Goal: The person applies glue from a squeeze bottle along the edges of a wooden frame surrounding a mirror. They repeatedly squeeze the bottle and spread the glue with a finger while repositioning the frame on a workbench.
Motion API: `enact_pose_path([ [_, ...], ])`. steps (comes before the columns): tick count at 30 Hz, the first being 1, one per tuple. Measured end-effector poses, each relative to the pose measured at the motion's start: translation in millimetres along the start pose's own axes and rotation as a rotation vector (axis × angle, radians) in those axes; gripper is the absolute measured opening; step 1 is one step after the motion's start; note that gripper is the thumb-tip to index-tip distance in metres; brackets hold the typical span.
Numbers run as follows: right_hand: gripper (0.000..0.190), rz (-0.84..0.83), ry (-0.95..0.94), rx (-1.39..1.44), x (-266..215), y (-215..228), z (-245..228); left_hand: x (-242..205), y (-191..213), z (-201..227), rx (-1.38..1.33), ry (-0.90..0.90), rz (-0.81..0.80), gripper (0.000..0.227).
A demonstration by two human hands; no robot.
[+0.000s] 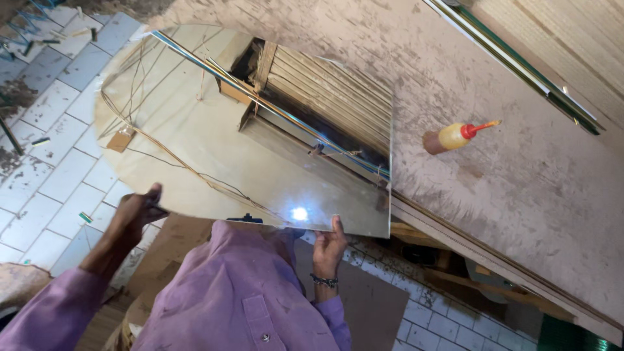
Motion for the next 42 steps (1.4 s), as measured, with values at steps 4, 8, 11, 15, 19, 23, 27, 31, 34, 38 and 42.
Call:
enact_pose_path([
  [4, 0.037, 0.140, 0.054, 0.066, 25.7, 20.5, 7.0, 63.9, -43.4, 24.7, 0.005, -0.036, -0.106, 0.039],
  [8, 0.058, -0.065, 0.478, -0.327, 67.5, -5.2, -13.7, 130.5, -96.6, 75.0, -0.172, -0.111, -0.116, 0.035],
  [11, 0.064, 0.020, 0.127, 0.082, 95.5, -13.9, -11.8, 135.7, -122.4, 96.1, -0.253, -0.100, -0.073, 0.040],
  [15, 0.061, -0.016, -0.142, -0.214, 42.0, -23.2, -34.1, 73.0, -200.3, 75.1, -0.594, -0.224, -0.202, 0.051],
  [19, 0.055, 0.157, 0.160, -0.665, -21.6, 8.7, -121.1, -2.6, -277.8, 5.4, -0.555, -0.060, -0.236, 0.064],
  [23, 0.062, 0.216, 0.750, -0.635, 37.0, 18.8, -267.9, -26.8, -337.7, -12.4, -0.620, -0.204, -0.113, 0.074],
  [27, 0.112, 0.073, 0.711, -1.027, 181.9, 6.2, -343.4, -27.4, -373.0, -20.3, -0.703, -0.404, 0.221, 0.086],
  [31, 0.107, -0.152, 0.871, -1.074, 267.4, -28.0, -357.4, -29.8, -368.8, -28.0, -0.661, -0.485, 0.267, 0.091],
  [34, 0.103, -0.161, 1.283, -1.319, 274.6, -80.4, -370.9, -47.3, -341.1, -33.1, -0.541, -0.472, 0.332, 0.095],
  [38, 0.089, -0.516, 0.977, -0.992, 245.7, -183.9, -360.4, -119.4, -307.0, -21.9, 0.125, -0.656, 0.540, 0.093],
  [42, 0.086, -1.061, 0.386, -0.949, 175.0, -291.3, -248.0, -142.2, -312.2, 20.7, 0.095, -0.695, 0.342, 0.093],
])
Point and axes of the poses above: each hand's wrist, its own x-axis towards the middle knuckle, its own y-axis out of the back of the hand, z = x × y, the point moved 6 cm from there along x, towards the middle knuckle, and after that the axes turned 5 degrees about -y, right-handed, at the moved point
